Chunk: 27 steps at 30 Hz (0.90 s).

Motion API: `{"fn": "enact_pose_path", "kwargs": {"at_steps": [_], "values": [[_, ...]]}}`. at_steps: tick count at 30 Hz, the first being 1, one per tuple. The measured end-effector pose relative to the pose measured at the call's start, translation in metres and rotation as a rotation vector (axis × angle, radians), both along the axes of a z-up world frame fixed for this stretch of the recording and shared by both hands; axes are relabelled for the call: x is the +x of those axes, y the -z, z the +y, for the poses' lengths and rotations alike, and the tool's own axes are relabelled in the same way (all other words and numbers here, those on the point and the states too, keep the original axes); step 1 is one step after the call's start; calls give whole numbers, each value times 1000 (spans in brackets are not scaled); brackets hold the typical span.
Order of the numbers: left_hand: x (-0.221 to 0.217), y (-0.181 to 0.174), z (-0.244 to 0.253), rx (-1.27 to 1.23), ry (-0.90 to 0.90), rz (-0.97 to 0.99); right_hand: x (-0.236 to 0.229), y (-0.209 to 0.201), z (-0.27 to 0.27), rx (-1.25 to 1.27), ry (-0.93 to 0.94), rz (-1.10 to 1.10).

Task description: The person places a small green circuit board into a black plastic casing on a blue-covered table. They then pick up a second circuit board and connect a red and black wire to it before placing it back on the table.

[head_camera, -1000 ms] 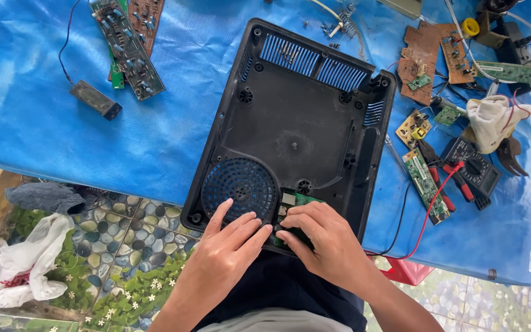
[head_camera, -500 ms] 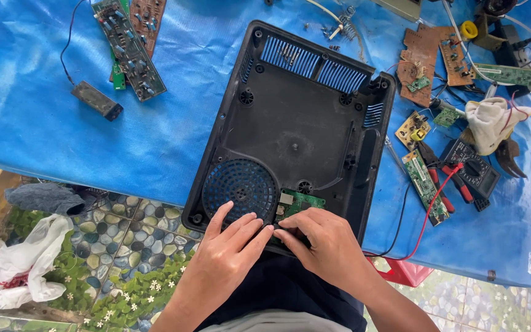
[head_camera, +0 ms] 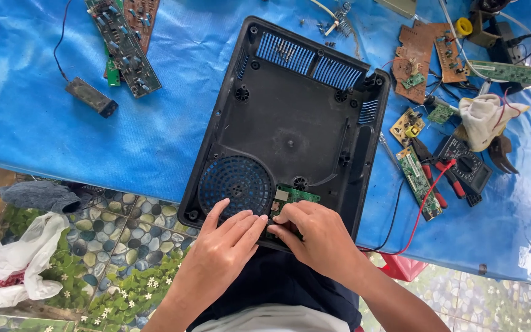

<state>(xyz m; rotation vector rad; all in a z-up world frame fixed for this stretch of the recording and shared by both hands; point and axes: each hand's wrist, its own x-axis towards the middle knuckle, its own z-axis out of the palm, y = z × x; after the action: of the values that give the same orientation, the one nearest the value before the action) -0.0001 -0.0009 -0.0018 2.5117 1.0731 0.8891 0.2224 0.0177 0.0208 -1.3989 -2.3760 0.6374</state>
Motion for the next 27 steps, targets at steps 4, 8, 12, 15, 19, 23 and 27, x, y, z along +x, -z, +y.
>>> {"fn": "enact_pose_path", "kwargs": {"at_steps": [4,8,12,15,19,23,27], "values": [[0,2,0,-4,3,-7,-1,-2,-2,27,12,14],[1,0,-2,14,-6,25,0,-6,0,-15,-2,98],[1,-2,-2,-16,-7,3,6,-8,8,-160,-19,221],[-1,-2,-1,15,5,17,10,-11,8,-192,-52,171],[-2,-5,0,-4,12,10,13,-15,10,-218,-77,145],[-3,-5,3,24,46,1,19,-27,10,-232,-94,168],[-4,-3,1,10,71,14,44,-30,3,-79,51,68]]}}
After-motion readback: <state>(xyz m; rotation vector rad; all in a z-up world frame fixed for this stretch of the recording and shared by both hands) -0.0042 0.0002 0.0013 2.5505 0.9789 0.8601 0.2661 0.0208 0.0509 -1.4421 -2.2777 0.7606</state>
